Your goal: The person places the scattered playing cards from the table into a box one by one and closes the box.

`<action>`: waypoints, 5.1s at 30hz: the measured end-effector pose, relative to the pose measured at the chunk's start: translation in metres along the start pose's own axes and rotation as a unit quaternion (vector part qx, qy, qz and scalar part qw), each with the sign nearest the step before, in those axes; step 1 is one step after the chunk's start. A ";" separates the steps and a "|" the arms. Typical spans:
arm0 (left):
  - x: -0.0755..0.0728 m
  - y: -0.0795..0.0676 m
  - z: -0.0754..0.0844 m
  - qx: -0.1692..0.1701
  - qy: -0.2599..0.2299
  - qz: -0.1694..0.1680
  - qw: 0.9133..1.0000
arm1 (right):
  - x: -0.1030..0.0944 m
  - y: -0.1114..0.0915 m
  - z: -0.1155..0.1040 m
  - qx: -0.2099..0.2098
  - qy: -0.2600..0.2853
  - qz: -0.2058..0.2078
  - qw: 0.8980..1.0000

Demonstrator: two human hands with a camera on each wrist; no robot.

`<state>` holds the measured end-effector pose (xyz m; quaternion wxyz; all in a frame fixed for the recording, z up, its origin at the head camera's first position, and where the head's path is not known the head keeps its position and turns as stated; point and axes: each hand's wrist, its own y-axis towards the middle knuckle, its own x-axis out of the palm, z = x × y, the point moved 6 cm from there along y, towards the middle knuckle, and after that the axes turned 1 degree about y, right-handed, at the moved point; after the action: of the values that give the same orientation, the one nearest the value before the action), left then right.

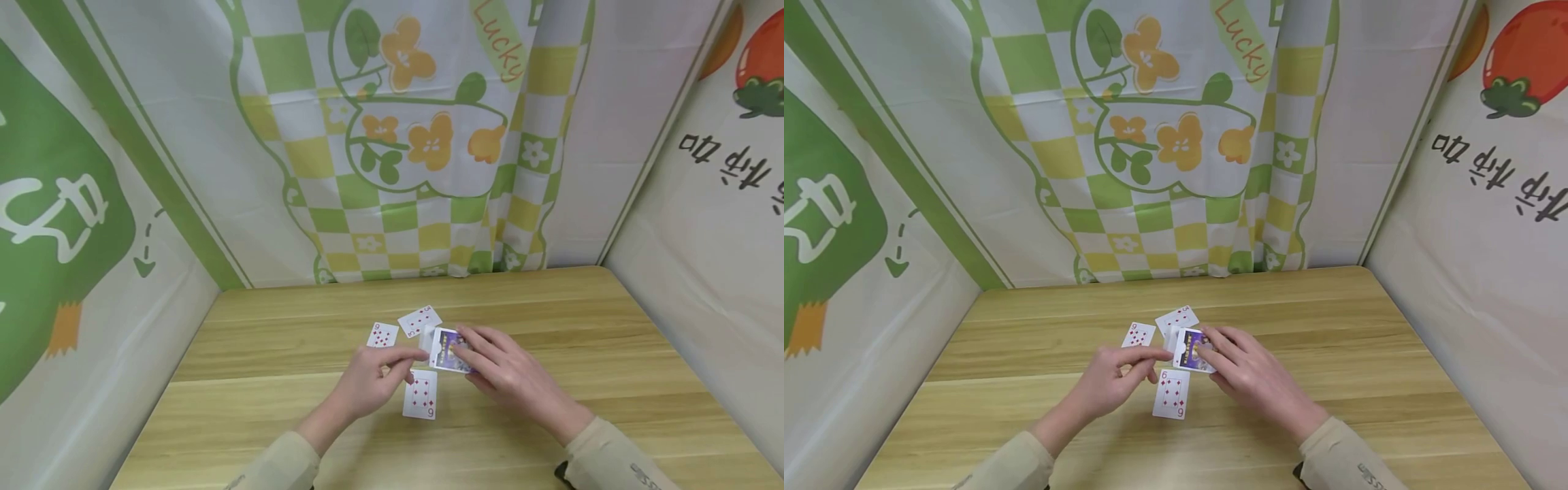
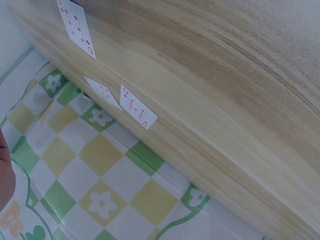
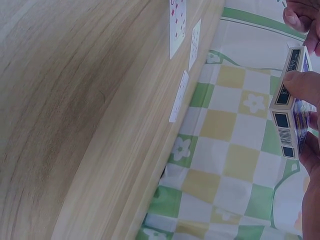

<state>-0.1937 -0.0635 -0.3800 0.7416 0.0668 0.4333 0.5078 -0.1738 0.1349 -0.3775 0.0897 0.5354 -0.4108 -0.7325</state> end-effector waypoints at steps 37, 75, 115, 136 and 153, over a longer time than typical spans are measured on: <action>-0.009 -0.021 -0.123 -0.392 0.261 -0.054 0.880 | -0.002 -0.005 0.004 0.002 -0.002 -0.013 1.000; 0.005 -0.023 -0.152 -0.441 0.311 -0.079 0.838 | -0.001 -0.008 0.005 0.008 0.003 -0.020 1.000; -0.021 -0.041 -0.149 -0.400 0.180 -0.059 0.897 | 0.000 -0.007 0.003 0.008 0.006 -0.024 1.000; -0.041 -0.027 -0.128 -0.386 -0.044 0.041 0.921 | -0.001 -0.008 0.005 0.014 0.002 -0.037 0.999; -0.046 -0.002 -0.065 -0.305 -0.215 0.079 0.924 | -0.003 -0.005 0.005 0.008 0.008 -0.024 1.000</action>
<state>-0.2436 -0.1241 -0.3942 0.7591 -0.0207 0.0809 0.6457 -0.1751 0.1427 -0.3783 0.0711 0.5514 -0.4034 -0.7268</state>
